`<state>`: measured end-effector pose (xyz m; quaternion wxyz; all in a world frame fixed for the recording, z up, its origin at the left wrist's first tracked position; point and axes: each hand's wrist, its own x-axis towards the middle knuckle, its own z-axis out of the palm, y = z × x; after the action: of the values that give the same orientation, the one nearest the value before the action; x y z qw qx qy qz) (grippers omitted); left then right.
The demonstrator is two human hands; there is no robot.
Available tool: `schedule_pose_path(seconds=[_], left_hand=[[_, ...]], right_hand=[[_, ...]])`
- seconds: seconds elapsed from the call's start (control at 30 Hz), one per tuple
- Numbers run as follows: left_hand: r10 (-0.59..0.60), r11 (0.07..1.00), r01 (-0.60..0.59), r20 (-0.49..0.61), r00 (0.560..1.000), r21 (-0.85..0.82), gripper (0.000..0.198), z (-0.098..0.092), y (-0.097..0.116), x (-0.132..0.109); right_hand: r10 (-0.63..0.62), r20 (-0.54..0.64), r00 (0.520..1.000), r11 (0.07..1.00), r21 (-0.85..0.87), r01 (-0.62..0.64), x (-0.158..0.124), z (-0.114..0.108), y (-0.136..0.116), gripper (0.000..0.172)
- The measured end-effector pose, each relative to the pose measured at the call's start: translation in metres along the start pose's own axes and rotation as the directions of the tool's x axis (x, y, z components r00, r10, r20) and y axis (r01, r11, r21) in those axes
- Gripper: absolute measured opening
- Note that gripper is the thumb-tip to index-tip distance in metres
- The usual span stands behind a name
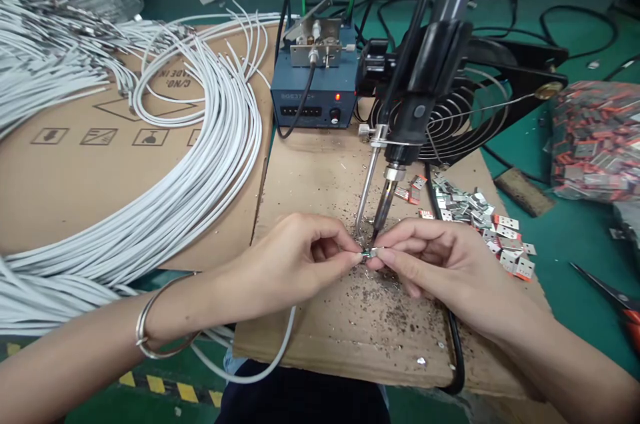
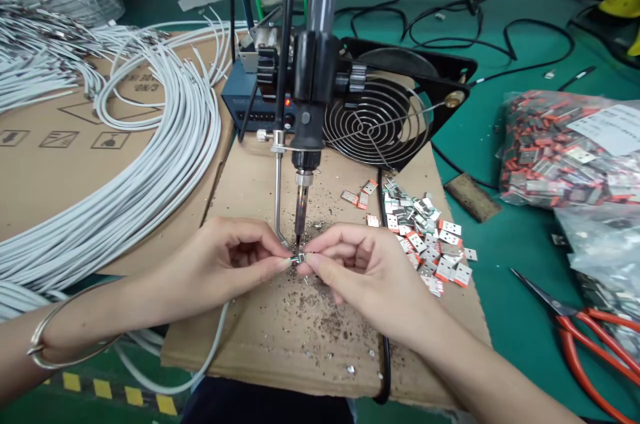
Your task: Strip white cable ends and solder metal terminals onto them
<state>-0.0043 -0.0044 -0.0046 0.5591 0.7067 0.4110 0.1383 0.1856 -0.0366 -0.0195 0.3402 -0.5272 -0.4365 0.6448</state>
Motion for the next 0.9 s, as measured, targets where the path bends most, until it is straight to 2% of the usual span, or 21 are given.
schedule_pose_path(seconds=[0.2,0.47,0.7,0.9], left_hand=[[-0.016,0.997,0.015,-0.008,1.0,-0.073,0.017,0.0012,0.0011,-0.002],[-0.023,0.999,0.023,-0.001,1.0,-0.05,0.016,-0.0006,0.0008,-0.0011],[-0.027,0.993,0.025,-0.019,0.999,-0.116,0.015,0.0023,-0.0005,-0.0021],[-0.058,0.991,0.054,-0.023,0.998,-0.123,0.014,0.0035,-0.0007,-0.0021]], right_hand=[[-0.027,0.013,1.0,0.999,0.021,0.027,-0.0027,-0.0007,-0.0011,0.008],[0.037,-0.028,0.999,0.999,0.008,-0.037,-0.0001,0.0034,-0.0065,0.01],[0.011,-0.013,1.0,1.0,0.021,-0.01,-0.0019,0.0009,-0.0039,0.008],[0.038,-0.008,0.999,0.999,0.011,-0.038,-0.0004,-0.0004,-0.0034,0.011]])
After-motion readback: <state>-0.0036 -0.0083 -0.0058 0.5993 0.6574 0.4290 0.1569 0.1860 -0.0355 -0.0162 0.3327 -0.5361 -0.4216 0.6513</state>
